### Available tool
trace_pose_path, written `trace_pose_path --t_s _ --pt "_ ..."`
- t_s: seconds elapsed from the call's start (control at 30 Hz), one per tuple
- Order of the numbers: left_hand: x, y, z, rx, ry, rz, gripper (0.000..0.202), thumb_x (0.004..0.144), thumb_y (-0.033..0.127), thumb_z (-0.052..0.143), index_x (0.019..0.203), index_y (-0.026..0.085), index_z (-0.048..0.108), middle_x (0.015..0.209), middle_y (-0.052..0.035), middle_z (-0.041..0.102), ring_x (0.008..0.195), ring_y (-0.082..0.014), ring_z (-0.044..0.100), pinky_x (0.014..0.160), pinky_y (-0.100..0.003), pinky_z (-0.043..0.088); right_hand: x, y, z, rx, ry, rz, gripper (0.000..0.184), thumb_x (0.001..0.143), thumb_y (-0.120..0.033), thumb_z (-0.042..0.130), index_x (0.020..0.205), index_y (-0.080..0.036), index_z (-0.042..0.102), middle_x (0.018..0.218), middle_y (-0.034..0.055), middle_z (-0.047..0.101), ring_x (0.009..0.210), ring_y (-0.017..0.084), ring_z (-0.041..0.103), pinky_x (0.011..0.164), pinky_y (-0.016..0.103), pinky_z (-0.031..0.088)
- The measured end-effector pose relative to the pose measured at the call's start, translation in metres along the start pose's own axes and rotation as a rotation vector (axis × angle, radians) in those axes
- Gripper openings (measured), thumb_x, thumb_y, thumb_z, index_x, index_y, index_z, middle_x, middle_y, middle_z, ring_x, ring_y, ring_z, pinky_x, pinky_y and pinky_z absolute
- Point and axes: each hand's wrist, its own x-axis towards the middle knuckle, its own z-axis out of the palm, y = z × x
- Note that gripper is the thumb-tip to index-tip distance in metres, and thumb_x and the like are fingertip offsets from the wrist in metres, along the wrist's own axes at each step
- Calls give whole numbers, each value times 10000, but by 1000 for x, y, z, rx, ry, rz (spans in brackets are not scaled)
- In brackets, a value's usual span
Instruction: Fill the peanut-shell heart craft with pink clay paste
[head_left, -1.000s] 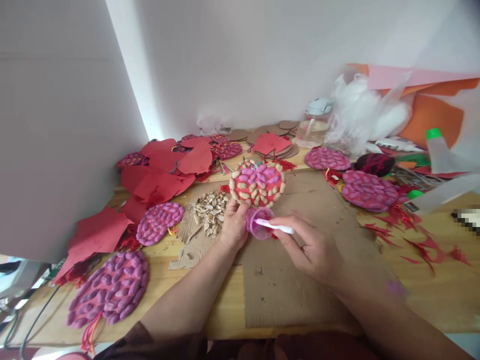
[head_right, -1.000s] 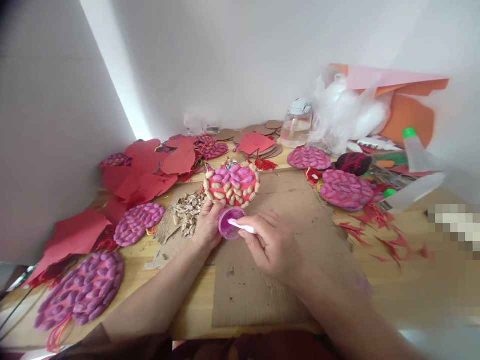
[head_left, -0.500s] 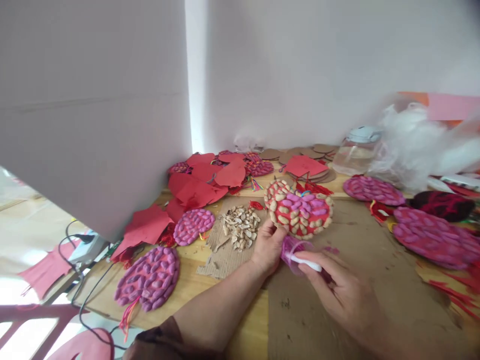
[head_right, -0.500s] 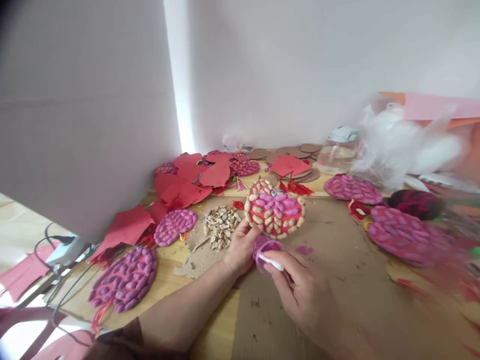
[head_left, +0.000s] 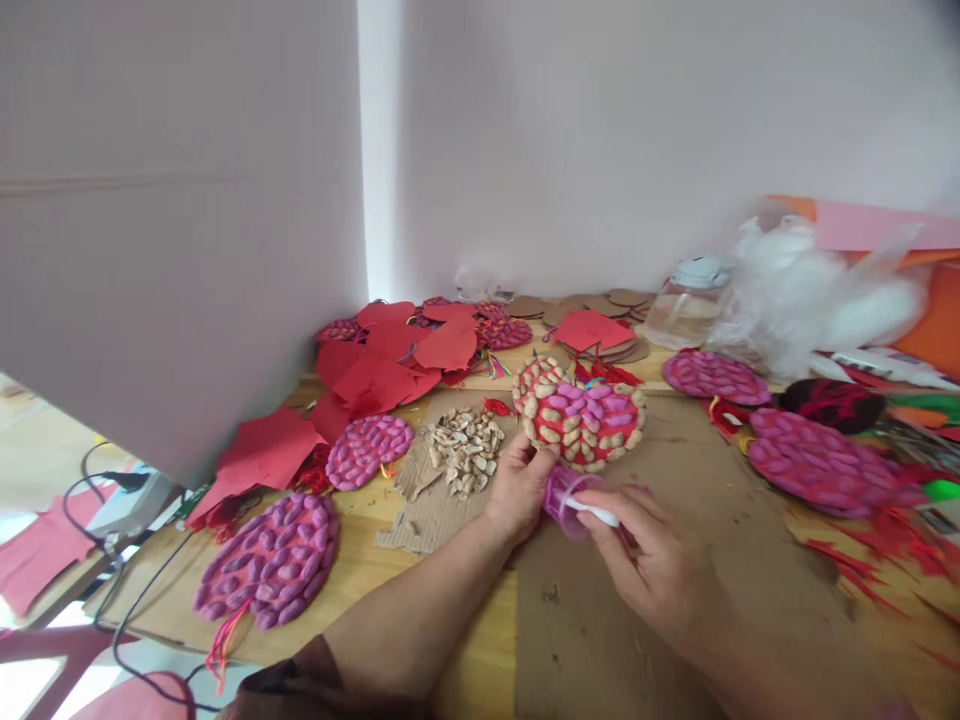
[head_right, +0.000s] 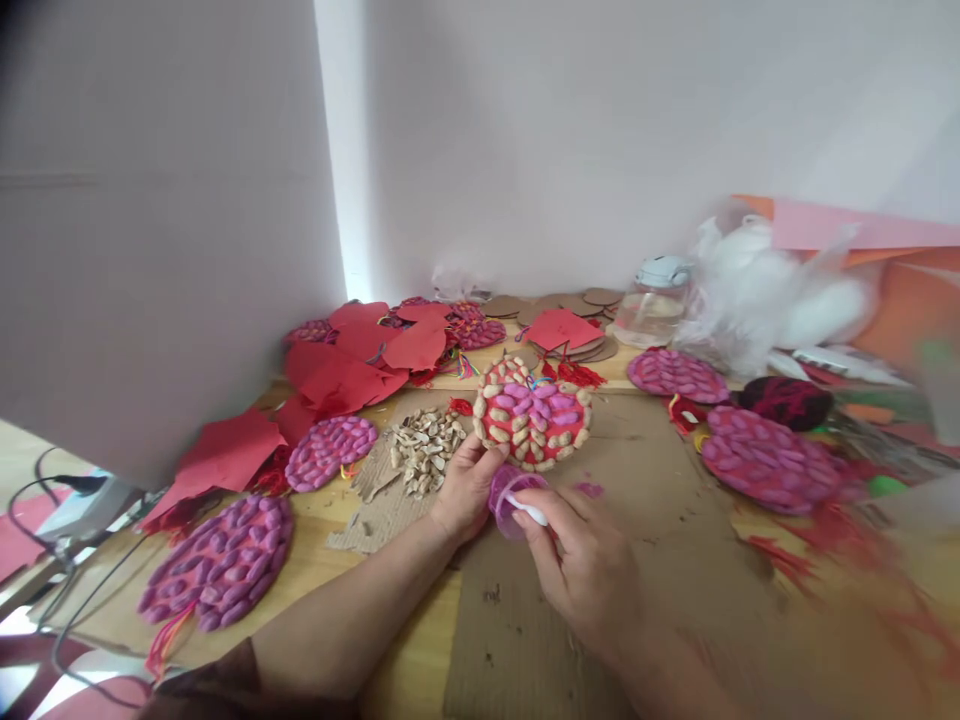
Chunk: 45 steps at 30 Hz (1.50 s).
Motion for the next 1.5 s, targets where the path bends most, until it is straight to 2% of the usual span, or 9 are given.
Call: trace_pose_path --t_s 0.13,0.27,0.43,0.53,0.6,0.87,1.07,1.27,1.5 --pt "-1 6 3 -32 27 -20 426 666 372 961 1006 190 778 971 -28 800 802 -157 692 791 -282 544 5 -5 -5 71 -22 2 168 1018 -203 611 1114 -239 744 921 5 770 816 145 729 737 254 557" --pt "-1 13 6 -49 90 -82 435 589 341 981 921 185 746 833 -4 772 683 -145 668 705 -277 542 8 -7 -19 135 34 93 141 1017 -218 622 1086 -251 741 862 -22 759 680 106 664 630 226 511" --pt "-2 18 7 -50 137 -139 476 510 320 994 883 178 734 794 -3 765 639 -139 661 661 -268 538 6 0 -35 153 257 195 133 1007 -215 638 1066 -261 749 736 -48 687 537 80 530 500 227 399" --pt "-3 20 8 -38 134 -176 521 482 321 1002 911 174 746 852 -27 791 691 -155 693 701 -285 564 9 10 -40 114 421 211 130 1013 -244 637 1056 -244 759 799 -11 719 633 114 608 587 258 463" --pt "-4 21 9 -29 128 -196 510 481 312 1001 900 177 742 835 -21 786 681 -152 690 694 -284 564 12 17 -40 77 458 230 138 1014 -268 641 1076 -240 762 859 14 742 688 139 641 630 288 486" --pt "-7 23 8 -1 61 -247 483 513 315 1000 898 186 738 877 -37 793 718 -171 710 766 -330 589 19 21 -39 10 363 230 144 1029 -289 630 1083 -248 757 813 -5 734 618 119 593 580 283 433" --pt "-9 25 9 36 49 -243 478 514 325 995 879 179 723 819 -8 761 644 -136 662 673 -280 551 19 25 -37 -19 327 223 139 1031 -290 623 1070 -239 746 798 -12 731 570 100 546 536 263 405" --pt "-10 27 13 6 57 -246 495 486 300 1003 883 183 732 759 -1 741 606 -144 646 653 -292 553 18 26 -37 -18 345 231 134 1032 -293 622 1089 -261 739 888 9 769 691 129 661 598 270 461" --pt "-10 28 13 20 51 -246 476 500 296 1001 882 186 739 767 -3 749 596 -146 649 641 -287 550 19 25 -37 -40 343 250 147 1035 -320 612 1079 -258 738 895 23 778 729 160 682 656 304 506"
